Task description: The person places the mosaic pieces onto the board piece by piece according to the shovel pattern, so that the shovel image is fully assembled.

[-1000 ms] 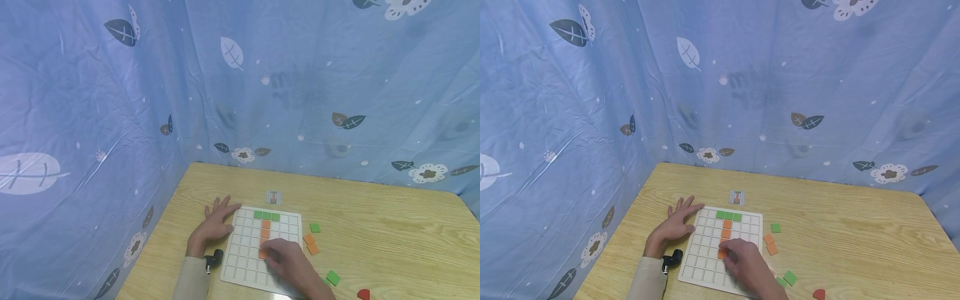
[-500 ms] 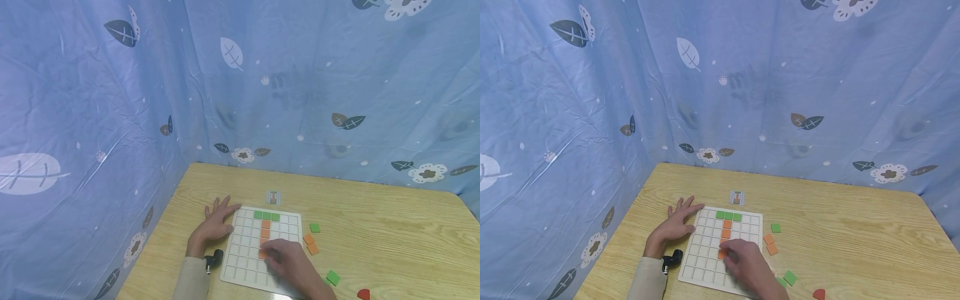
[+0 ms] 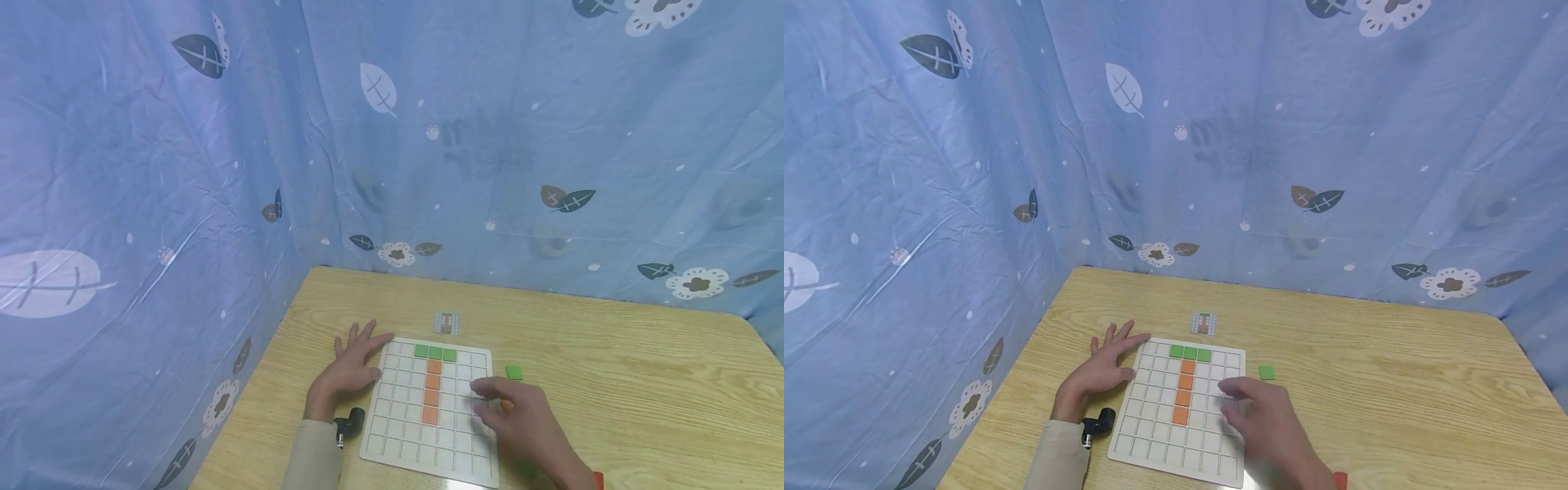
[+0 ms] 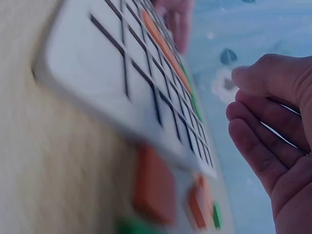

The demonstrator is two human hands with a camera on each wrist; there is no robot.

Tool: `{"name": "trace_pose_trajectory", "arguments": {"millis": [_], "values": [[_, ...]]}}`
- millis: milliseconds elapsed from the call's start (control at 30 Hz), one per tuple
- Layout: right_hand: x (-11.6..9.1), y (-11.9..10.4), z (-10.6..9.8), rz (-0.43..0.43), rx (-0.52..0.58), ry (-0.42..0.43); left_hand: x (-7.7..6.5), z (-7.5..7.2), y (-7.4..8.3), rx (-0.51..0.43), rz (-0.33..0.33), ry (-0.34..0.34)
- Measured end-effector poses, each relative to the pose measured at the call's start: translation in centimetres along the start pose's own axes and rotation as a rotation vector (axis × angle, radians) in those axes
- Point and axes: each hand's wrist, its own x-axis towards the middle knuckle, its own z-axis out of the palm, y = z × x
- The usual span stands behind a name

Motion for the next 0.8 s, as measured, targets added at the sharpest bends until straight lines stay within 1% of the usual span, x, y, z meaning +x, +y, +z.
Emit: {"name": "trace_pose_trajectory", "arguments": {"millis": [133, 200, 267, 367, 467, 667, 733, 800], "values": [[-0.4, 1.5, -1.8, -0.097, -0.032, 0.091, -0.1, 0.0, 0.1, 0.001, 0.0, 0.004], [-0.6, 2.2, -2.5, -0.105, -0.04, 0.12, -0.1, 0.0, 0.2, 0.002, 0.0, 0.005], [-0.8, 2.7, -3.2, -0.1, -0.024, 0.132, -0.1, 0.0, 0.2, 0.006, -0.002, 0.006], [-1.0, 3.1, -3.8, -0.038, -0.011, 0.119, -0.1, 0.0, 0.2, 0.008, 0.0, 0.006], [-1.1, 3.3, -4.0, 0.003, 0.001, 0.097, -0.1, 0.0, 0.2, 0.006, 0.002, 0.006], [-1.5, 3.8, -3.4, -0.008, 0.032, 0.051, 0.0, 0.1, 0.1, 0.01, 0.0, 0.007], [-1.6, 3.9, -3.2, 0.008, 0.018, 0.031, -0.1, 0.1, 0.0, 0.012, -0.001, 0.006], [-1.8, 4.1, -3.1, 0.048, 0.003, -0.006, -0.1, 0.1, 0.0, 0.012, -0.001, 0.003]]}}
